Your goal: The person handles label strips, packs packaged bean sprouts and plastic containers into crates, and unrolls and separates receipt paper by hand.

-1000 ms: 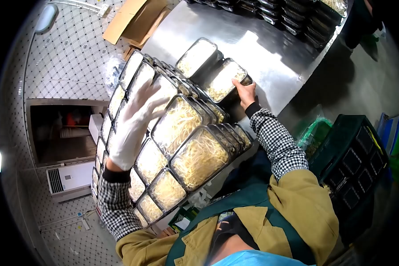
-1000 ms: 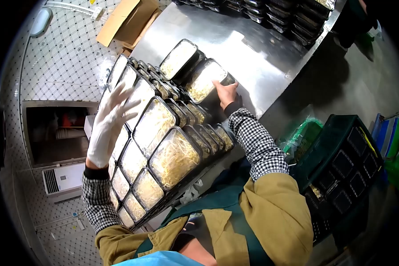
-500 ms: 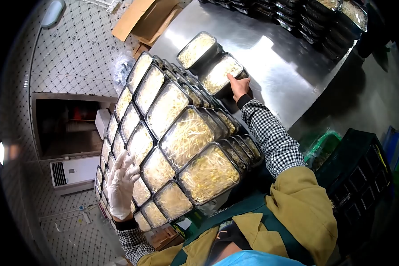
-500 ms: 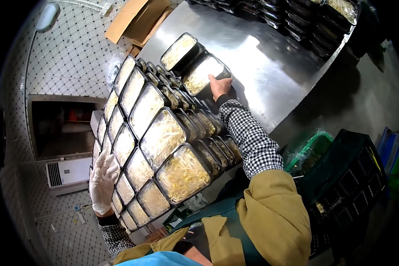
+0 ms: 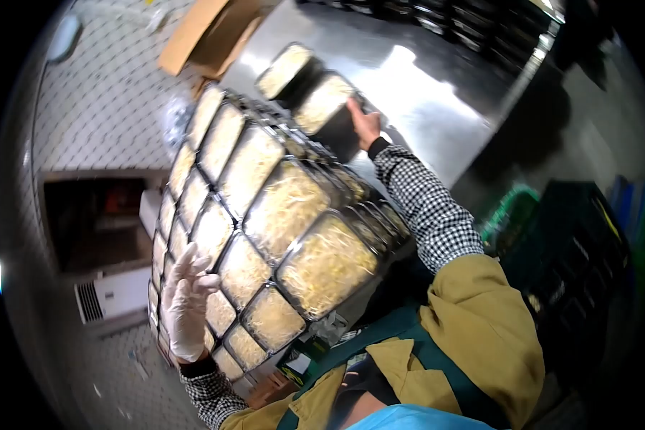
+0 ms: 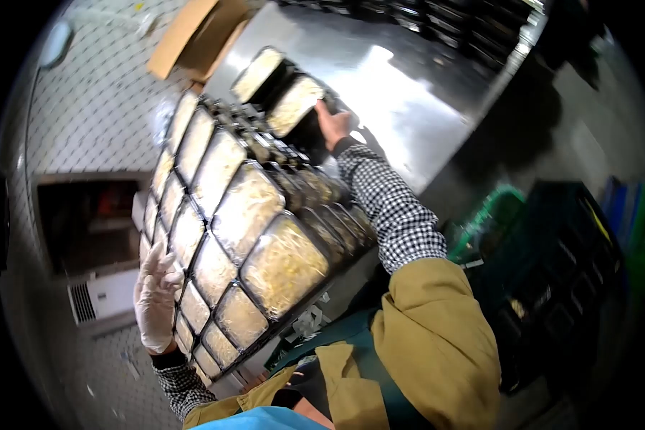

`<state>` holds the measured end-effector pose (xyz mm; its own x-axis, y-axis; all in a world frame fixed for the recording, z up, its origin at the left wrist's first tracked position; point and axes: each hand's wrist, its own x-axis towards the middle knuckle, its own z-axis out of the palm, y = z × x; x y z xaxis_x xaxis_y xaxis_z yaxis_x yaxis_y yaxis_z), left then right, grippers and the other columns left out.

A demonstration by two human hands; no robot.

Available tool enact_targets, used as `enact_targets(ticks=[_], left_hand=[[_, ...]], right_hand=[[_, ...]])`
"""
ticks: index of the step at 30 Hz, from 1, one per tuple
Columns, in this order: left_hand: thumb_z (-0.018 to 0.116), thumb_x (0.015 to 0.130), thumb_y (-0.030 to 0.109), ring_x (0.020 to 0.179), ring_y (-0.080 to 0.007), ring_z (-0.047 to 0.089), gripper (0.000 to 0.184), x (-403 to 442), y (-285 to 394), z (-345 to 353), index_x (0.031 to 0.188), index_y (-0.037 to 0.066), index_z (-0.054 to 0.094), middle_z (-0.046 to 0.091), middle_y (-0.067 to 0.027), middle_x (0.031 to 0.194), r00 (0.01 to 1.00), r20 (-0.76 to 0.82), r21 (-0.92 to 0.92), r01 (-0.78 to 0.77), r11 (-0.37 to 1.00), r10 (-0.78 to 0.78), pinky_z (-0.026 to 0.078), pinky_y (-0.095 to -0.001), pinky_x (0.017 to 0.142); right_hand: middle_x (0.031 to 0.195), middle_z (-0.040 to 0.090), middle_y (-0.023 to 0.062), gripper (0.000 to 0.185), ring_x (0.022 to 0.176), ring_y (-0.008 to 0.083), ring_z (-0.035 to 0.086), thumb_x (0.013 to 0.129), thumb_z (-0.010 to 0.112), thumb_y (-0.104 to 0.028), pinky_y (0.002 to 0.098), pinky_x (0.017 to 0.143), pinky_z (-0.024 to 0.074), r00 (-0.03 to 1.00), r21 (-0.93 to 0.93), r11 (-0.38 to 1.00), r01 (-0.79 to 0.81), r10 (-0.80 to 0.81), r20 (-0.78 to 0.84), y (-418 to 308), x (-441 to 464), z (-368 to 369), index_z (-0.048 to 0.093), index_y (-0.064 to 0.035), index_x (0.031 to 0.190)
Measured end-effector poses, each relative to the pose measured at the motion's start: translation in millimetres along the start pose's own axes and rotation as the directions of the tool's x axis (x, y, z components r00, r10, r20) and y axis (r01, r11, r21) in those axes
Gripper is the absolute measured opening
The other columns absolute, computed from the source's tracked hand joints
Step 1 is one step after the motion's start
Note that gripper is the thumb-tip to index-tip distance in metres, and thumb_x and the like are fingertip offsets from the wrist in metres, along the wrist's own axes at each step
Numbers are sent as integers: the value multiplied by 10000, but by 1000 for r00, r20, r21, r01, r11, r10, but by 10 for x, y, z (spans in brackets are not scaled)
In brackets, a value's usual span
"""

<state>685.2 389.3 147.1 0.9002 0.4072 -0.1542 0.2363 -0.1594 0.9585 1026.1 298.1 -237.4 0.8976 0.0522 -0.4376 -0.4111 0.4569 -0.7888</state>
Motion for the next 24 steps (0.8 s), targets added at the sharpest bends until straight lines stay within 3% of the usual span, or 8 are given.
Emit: enact_targets(ticks=[3,8,11,12,14,16,20,24], left_hand=[[540,936,289,939,-110,552,577,109,41,100,1364,-55,360,524,-130,1265,989,80,80,-129,988,122,461,-238,843],[543,915,364,923,-110,548,603,-9,474,1084,1341,-41,409,552,-119,1209,769,601,266,-450,853,218,450,-294,874],[602,882,326,1156,-203,527,614,35,591,1658,1357,-9,402,511,-167,1306,380,916,146,-614,776,129,446,-377,950],[612,870,272,1164,-223,529,592,33,588,1872,1353,-3,408,490,-163,1335,226,969,84,-681,727,99,449,-392,954],[589,871,188,1132,-273,552,545,-14,535,2321,1373,69,415,470,-136,1368,-62,995,-98,-791,603,81,434,-425,995],[602,859,138,1140,-283,551,575,-116,434,2739,1383,69,376,490,-154,1337,-171,985,-155,-923,352,-16,440,-428,996],[648,827,191,991,-264,617,612,-394,-118,3763,1348,17,377,573,-154,1184,-29,944,-33,-999,-7,-328,499,-375,875],[701,760,230,970,-299,608,703,-449,-1247,4455,1341,16,368,568,-167,1130,-122,945,-162,-980,-111,-303,505,-384,798]], right_hand=[[749,653,146,367,703,199,611,722,687,-273,390,663,496,979,-61,979,194,-197,-50,-187,-243,-242,647,87,778],[1073,529,155,492,720,188,608,816,627,-165,302,571,500,933,133,925,356,-343,-110,-992,-1494,-1132,390,64,1182],[1000,553,111,328,679,155,624,862,575,-57,275,533,496,794,25,803,595,-584,-168,-1134,-2015,-1954,435,35,1144],[936,585,103,277,667,144,620,874,563,-31,270,531,499,588,-201,616,762,-787,-185,-1206,-2237,-2299,465,16,1128],[896,603,105,274,678,153,619,861,589,-40,271,578,512,438,-512,560,652,-829,-349,-1373,-2763,-2980,496,-4,1117],[1021,607,123,425,867,204,617,825,679,-182,305,733,511,519,-680,593,432,-780,-350,-1196,-3125,-3921,504,-9,1172],[1437,303,198,1021,1329,373,287,623,789,-433,464,1075,266,915,-992,-37,120,-384,125,-451,-4034,-5079,284,-25,1411],[1395,354,158,1036,1291,334,337,523,850,-223,481,1070,273,916,-974,-143,177,-337,216,-198,-4263,-5182,320,-97,1404]])
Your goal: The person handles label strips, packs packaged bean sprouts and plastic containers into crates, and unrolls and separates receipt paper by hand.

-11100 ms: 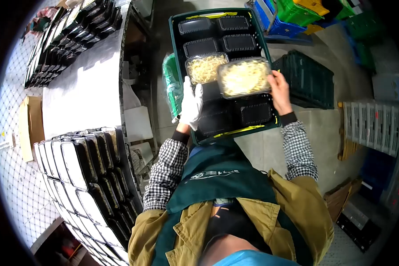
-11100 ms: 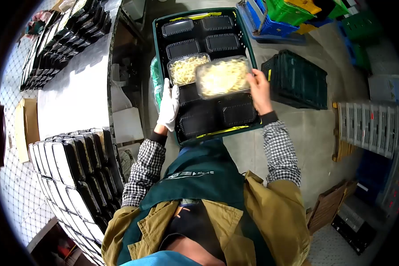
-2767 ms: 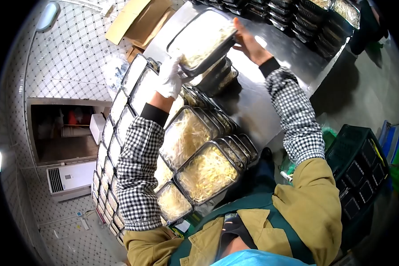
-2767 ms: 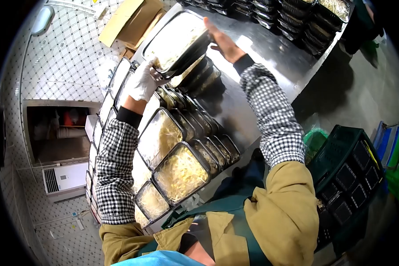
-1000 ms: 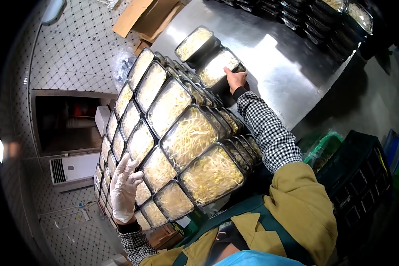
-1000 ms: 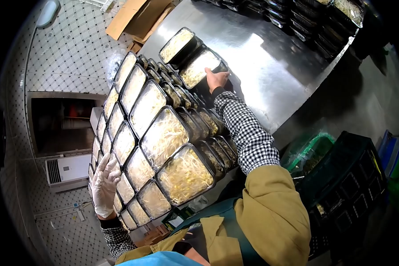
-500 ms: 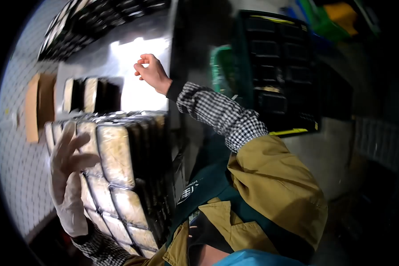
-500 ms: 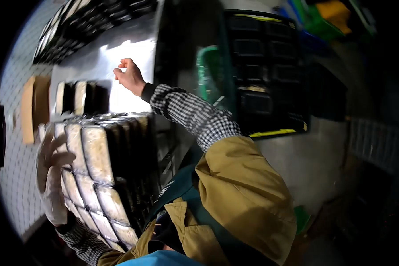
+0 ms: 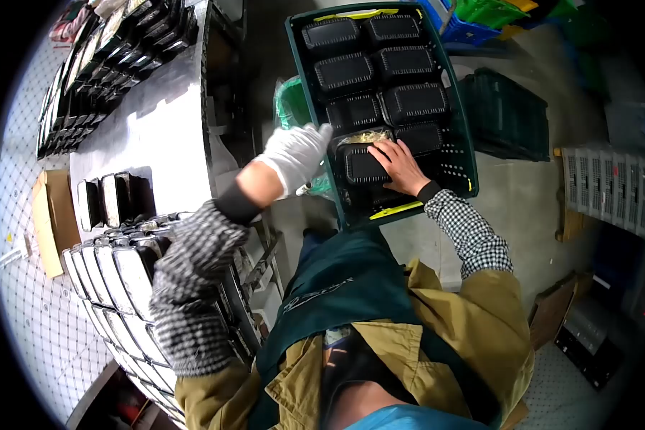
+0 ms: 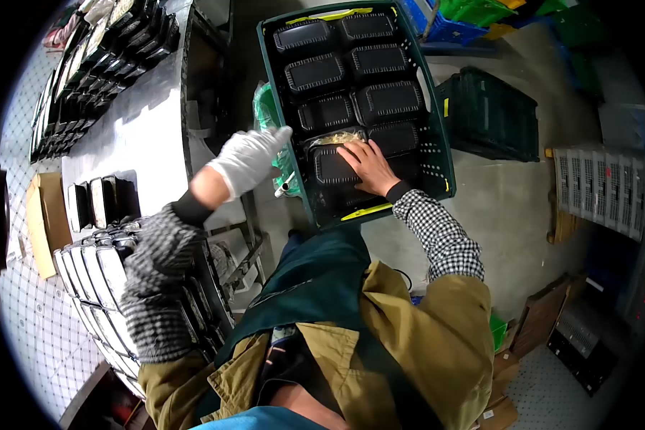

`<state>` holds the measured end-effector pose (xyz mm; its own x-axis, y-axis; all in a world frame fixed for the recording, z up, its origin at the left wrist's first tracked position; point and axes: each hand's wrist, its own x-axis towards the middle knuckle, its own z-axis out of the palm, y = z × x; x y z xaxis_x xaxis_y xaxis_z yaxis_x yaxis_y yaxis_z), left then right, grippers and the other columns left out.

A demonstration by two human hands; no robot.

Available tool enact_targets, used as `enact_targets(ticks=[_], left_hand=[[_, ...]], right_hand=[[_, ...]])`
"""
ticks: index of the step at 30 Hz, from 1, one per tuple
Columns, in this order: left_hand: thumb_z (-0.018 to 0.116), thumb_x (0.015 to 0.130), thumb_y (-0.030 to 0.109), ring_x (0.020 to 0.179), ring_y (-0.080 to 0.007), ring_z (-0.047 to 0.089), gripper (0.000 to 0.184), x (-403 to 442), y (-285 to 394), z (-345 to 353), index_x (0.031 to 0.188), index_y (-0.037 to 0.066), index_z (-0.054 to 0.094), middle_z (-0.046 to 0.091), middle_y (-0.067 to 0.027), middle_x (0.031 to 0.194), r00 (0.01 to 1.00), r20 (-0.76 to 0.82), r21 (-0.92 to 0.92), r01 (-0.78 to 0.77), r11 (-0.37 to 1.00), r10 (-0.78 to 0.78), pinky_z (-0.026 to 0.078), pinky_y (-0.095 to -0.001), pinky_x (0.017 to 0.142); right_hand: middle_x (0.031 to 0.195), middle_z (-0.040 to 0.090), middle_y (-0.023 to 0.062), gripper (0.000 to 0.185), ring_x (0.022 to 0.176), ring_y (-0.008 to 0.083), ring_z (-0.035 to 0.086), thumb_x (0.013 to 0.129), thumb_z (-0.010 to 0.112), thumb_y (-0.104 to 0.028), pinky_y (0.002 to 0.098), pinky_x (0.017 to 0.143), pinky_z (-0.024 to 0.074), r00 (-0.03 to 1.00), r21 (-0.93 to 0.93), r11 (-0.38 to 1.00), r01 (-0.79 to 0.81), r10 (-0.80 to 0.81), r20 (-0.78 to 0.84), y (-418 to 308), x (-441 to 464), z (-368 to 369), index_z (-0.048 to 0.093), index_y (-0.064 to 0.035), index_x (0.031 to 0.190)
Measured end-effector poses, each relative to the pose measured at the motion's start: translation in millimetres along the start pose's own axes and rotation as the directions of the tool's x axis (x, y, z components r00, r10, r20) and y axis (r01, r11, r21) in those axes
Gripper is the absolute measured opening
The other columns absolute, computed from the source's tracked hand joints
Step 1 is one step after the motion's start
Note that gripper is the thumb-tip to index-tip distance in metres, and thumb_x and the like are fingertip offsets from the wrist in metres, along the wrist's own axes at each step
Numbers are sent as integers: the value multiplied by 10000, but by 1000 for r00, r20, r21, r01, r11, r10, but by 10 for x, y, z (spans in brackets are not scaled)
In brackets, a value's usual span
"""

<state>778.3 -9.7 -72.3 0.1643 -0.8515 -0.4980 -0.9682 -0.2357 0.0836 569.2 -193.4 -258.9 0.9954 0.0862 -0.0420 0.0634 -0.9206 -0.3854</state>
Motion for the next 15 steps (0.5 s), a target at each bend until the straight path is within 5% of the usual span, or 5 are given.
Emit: enact_targets(ticks=[5,8,12,13,15], left_hand=[[833,603,152,1346,-343,301,1119,589,215,936,1456,10,123,246,-230,1468,989,-141,-613,-51,789,-46,303,-357,1094],[836,648,117,1324,-251,332,1106,814,442,1178,1463,15,95,281,-150,1469,933,-209,-967,-151,207,-294,309,-318,1079],[668,869,224,1018,-158,579,527,931,675,1287,1292,4,444,582,-66,1174,911,141,-776,-142,-615,-389,480,-314,879],[635,895,233,1003,-158,584,479,986,725,1427,1281,9,461,585,-64,1161,853,166,-737,-226,-636,-495,487,-318,869],[562,939,194,1108,-162,524,460,983,878,1518,1327,1,407,536,-93,1250,754,90,-868,-260,-422,-651,414,-291,967]], right_hand=[[1230,550,150,638,1115,290,536,763,721,-307,364,972,419,993,616,780,-113,100,56,551,11,-392,486,-54,1299],[1198,603,96,532,1070,165,583,934,516,-411,311,924,458,725,674,-353,-649,-19,688,921,79,-583,483,-35,1309],[1102,638,104,487,995,156,592,946,474,-444,316,883,481,649,398,-684,-611,-146,746,1070,390,-97,572,-18,1160],[1046,653,140,425,872,169,644,941,496,-370,336,808,518,682,736,-339,-586,284,673,1027,392,70,607,30,1035],[882,678,167,378,705,213,676,928,493,-293,379,700,548,587,617,160,-770,557,588,1166,351,156,629,58,898]])
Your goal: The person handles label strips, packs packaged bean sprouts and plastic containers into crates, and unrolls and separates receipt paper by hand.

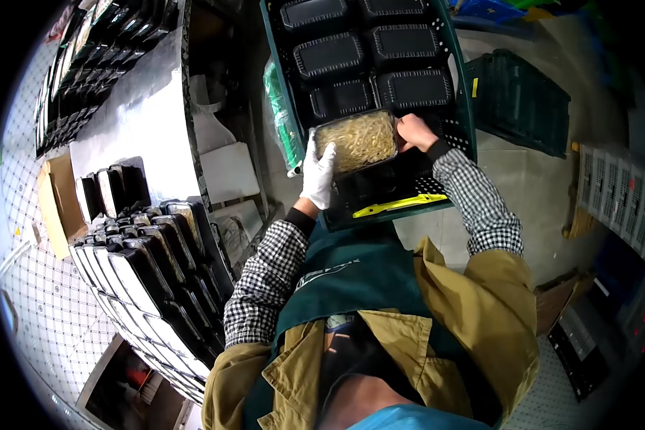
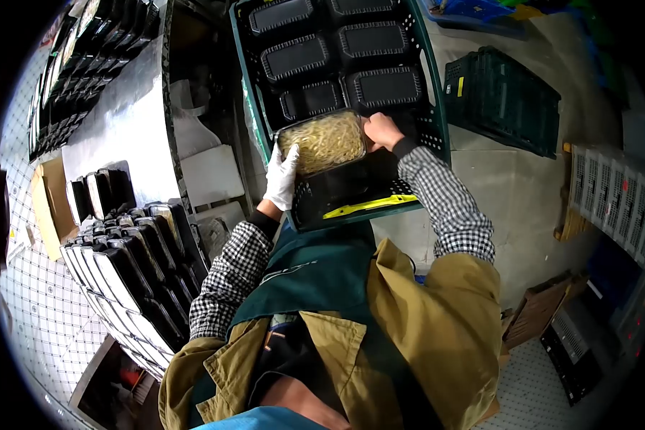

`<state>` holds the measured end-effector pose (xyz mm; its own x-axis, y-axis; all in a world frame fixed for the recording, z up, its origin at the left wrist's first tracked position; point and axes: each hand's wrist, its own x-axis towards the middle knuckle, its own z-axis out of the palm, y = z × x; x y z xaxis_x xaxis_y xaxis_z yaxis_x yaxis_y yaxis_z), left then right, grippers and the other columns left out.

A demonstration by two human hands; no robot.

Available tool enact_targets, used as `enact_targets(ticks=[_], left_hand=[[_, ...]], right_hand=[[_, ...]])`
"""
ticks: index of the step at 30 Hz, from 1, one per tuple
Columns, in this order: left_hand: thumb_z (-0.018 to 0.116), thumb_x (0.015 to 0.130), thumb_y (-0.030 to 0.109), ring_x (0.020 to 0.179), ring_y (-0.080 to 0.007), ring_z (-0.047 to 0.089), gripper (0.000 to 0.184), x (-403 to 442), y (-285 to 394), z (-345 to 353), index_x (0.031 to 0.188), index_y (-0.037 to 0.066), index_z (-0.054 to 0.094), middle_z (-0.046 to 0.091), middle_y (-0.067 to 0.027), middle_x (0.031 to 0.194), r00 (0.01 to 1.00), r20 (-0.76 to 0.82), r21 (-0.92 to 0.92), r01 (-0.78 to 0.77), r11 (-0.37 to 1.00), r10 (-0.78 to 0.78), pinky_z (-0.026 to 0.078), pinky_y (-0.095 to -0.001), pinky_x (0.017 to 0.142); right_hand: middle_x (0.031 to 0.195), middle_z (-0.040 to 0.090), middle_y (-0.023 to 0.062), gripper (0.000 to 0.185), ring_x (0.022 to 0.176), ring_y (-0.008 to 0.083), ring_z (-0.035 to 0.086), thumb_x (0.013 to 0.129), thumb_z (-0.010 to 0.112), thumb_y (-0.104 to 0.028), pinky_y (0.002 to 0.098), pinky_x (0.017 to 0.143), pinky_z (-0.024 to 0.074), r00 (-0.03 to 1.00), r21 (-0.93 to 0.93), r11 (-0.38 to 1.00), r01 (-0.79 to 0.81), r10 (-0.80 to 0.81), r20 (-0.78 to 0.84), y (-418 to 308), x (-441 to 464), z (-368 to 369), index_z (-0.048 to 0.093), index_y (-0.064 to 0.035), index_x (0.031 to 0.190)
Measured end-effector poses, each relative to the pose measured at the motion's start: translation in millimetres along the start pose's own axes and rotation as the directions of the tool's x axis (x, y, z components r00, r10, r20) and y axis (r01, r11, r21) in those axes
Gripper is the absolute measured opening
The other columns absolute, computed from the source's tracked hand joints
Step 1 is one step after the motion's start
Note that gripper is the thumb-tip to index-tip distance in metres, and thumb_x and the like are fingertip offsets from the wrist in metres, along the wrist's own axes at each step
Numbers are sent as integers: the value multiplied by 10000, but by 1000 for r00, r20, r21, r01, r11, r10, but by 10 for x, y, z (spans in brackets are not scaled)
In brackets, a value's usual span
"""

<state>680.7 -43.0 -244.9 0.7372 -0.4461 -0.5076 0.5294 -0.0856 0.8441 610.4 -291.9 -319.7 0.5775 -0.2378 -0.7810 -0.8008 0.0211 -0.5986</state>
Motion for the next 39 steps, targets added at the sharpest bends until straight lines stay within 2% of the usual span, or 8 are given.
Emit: enact_targets(ticks=[2,5,11,15,21,26,30,39], left_hand=[[500,955,128,1202,-173,450,528,68,-264,38,1414,-1,274,428,-110,1375,980,-148,31,-128,991,131,344,-276,1028],[402,939,54,1379,-227,240,597,42,-297,59,1458,-11,116,208,-164,1512,971,-202,363,-47,931,128,190,-286,1110],[424,972,190,1158,-243,471,516,112,-802,-94,1394,-52,250,460,-195,1312,969,-232,550,57,833,87,357,-293,988],[355,1003,360,1054,-190,535,501,122,-917,-151,1299,-40,416,555,-142,1217,962,-256,476,41,879,94,407,-284,940],[289,977,531,1113,-183,532,636,-56,-143,169,1315,12,431,545,-88,1260,944,-12,-527,274,805,-330,418,-289,971],[273,944,607,1169,-233,505,686,-58,-197,133,1365,80,397,500,-96,1318,968,6,-583,208,785,-252,401,-363,1008],[302,913,653,1120,-228,548,751,-69,-120,126,1338,47,433,534,-112,1289,937,-61,-560,252,789,-343,433,-353,978],[268,972,537,1015,-233,612,630,46,-125,138,1280,19,454,571,-134,1216,900,19,-561,371,740,-436,508,-344,889]], right_hand=[[604,632,149,310,597,292,658,891,523,-219,422,607,537,926,-333,906,262,-333,-179,-60,-236,-162,630,20,724],[1139,562,97,512,1095,283,529,731,717,-130,346,848,464,517,-860,386,334,-838,-175,-364,-585,-566,519,-41,1196],[1304,411,155,881,1207,339,403,615,807,-174,445,1008,355,539,-938,51,344,-828,152,-397,-123,-1059,359,-53,1363],[1232,456,146,799,1119,314,448,627,770,-263,427,973,396,538,-879,68,472,-812,226,-727,-595,-1134,427,-77,1323],[1160,600,97,412,1048,226,574,850,638,-323,343,925,439,807,-383,712,588,-550,217,-935,-990,-1210,611,-39,1147],[1122,624,93,522,1036,163,571,900,545,-485,309,840,475,834,483,815,-321,2,552,-396,-452,-340,632,-18,1116],[909,654,182,526,812,194,619,907,541,-445,331,744,474,986,-422,896,141,-165,-21,-388,-341,-285,614,52,1063],[1085,642,65,280,946,107,545,915,563,-150,269,841,447,972,188,968,168,-194,129,101,-429,-135,606,39,1117]])
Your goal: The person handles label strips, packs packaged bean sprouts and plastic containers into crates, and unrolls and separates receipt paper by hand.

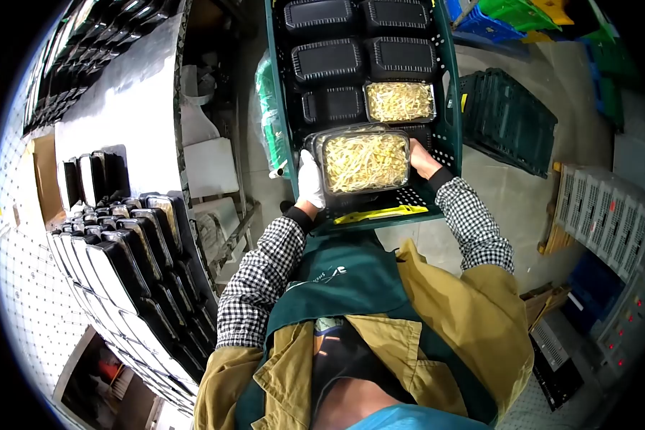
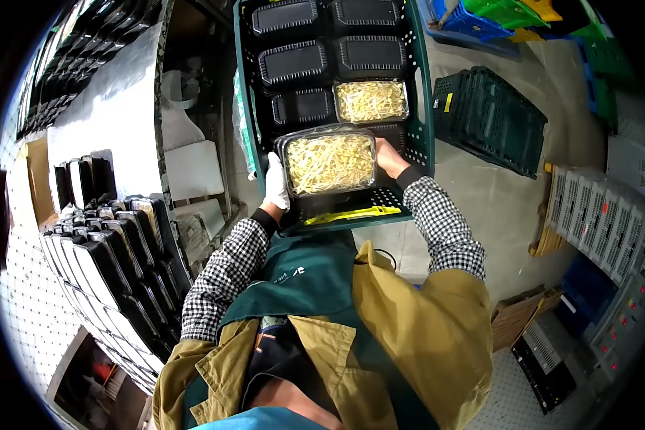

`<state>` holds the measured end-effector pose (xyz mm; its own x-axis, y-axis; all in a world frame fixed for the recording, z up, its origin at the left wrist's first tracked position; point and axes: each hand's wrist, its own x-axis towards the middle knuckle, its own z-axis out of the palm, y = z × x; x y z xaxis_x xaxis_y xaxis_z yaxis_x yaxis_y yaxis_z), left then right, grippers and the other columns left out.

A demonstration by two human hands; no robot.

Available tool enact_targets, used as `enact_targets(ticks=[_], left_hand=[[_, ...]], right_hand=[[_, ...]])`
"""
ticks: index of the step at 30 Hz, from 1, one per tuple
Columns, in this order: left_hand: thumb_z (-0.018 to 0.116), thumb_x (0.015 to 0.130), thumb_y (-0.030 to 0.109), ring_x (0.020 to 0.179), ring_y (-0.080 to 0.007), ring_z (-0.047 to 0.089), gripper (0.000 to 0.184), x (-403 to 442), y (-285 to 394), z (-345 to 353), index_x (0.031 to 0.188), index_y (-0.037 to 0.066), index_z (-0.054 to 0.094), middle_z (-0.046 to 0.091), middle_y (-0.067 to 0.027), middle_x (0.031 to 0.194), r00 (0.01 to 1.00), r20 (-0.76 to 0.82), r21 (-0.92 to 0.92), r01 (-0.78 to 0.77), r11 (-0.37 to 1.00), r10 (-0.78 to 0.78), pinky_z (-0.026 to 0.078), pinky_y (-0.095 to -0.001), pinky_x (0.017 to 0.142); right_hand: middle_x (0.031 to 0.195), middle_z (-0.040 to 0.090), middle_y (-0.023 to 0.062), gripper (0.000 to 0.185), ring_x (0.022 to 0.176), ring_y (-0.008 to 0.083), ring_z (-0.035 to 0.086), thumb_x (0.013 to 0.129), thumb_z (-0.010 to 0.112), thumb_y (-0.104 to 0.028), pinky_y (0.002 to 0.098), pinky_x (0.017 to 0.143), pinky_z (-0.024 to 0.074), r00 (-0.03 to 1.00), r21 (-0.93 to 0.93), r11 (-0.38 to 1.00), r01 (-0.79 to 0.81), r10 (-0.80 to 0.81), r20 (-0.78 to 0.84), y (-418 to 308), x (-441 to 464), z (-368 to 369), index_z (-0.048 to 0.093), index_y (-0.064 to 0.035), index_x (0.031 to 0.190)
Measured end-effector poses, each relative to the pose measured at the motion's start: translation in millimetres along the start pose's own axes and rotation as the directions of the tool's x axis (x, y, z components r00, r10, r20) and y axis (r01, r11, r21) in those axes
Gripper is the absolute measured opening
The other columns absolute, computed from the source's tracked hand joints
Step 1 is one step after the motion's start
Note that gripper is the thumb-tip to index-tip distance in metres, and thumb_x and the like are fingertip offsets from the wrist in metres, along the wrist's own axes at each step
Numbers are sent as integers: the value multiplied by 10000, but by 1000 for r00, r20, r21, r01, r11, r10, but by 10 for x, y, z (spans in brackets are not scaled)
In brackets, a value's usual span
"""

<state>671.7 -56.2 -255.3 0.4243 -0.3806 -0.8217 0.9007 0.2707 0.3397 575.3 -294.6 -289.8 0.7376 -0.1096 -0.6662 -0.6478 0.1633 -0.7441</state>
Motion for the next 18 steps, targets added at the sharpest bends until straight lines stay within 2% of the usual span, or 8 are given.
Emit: enact_targets(ticks=[4,6,9,11,14,15,17,18], left_hand=[[397,967,162,913,-193,616,296,-34,-34,-58,1205,2,469,588,-120,1078,950,-6,372,-288,882,313,540,-308,770],[445,935,64,895,-170,605,286,111,-153,-149,1215,5,453,584,-108,1045,935,-70,213,-327,921,349,532,-285,759],[462,926,53,859,-152,577,267,234,-259,-303,1187,-3,466,568,-99,1074,950,-21,179,-302,937,310,507,-272,752],[492,907,60,968,-171,529,252,195,-294,-229,1148,-12,477,557,-111,1077,890,-53,326,-414,850,453,432,-294,875],[514,893,73,962,-234,532,275,171,-420,-430,1142,-24,444,541,-154,1054,803,-42,610,-450,652,594,435,-343,871],[518,888,90,941,-251,534,279,160,-427,-511,1132,-20,439,536,-163,1052,877,14,542,-410,734,480,441,-349,853],[525,880,107,921,-235,531,280,-115,-291,-340,1119,-16,445,539,-158,1030,761,187,920,-357,162,621,443,-335,831],[514,908,109,860,-159,528,182,-154,-267,-237,1039,-17,508,563,-97,961,711,152,893,-396,212,686,449,-290,754]], right_hand=[[1103,635,71,283,981,120,542,905,581,-145,285,852,447,1000,47,998,-29,29,-9,86,-28,7,604,34,1123],[1110,633,72,288,990,123,544,895,594,-123,288,856,450,999,55,998,-36,38,-37,63,-43,64,595,32,1138],[1100,625,90,307,974,138,564,875,617,-83,290,815,479,998,67,996,-63,65,-20,108,-48,20,573,32,1156],[1040,639,84,253,905,141,576,879,599,-89,285,758,491,992,179,983,-33,54,-113,203,-55,39,596,34,1099],[1119,602,106,338,969,128,537,868,593,-78,287,786,468,999,-16,999,41,-41,-17,-69,-299,31,539,28,1184],[1169,581,134,401,1026,169,532,878,571,-76,310,858,450,984,-12,990,143,-143,-105,297,-232,-126,473,35,1251],[1260,519,161,440,1181,240,475,901,528,-101,333,1015,357,919,-444,833,329,-392,-54,470,-236,-597,403,29,1303],[1287,498,153,439,1203,237,458,888,543,-100,333,1023,350,951,-348,905,247,-295,-93,-193,-504,-426,420,24,1292]])
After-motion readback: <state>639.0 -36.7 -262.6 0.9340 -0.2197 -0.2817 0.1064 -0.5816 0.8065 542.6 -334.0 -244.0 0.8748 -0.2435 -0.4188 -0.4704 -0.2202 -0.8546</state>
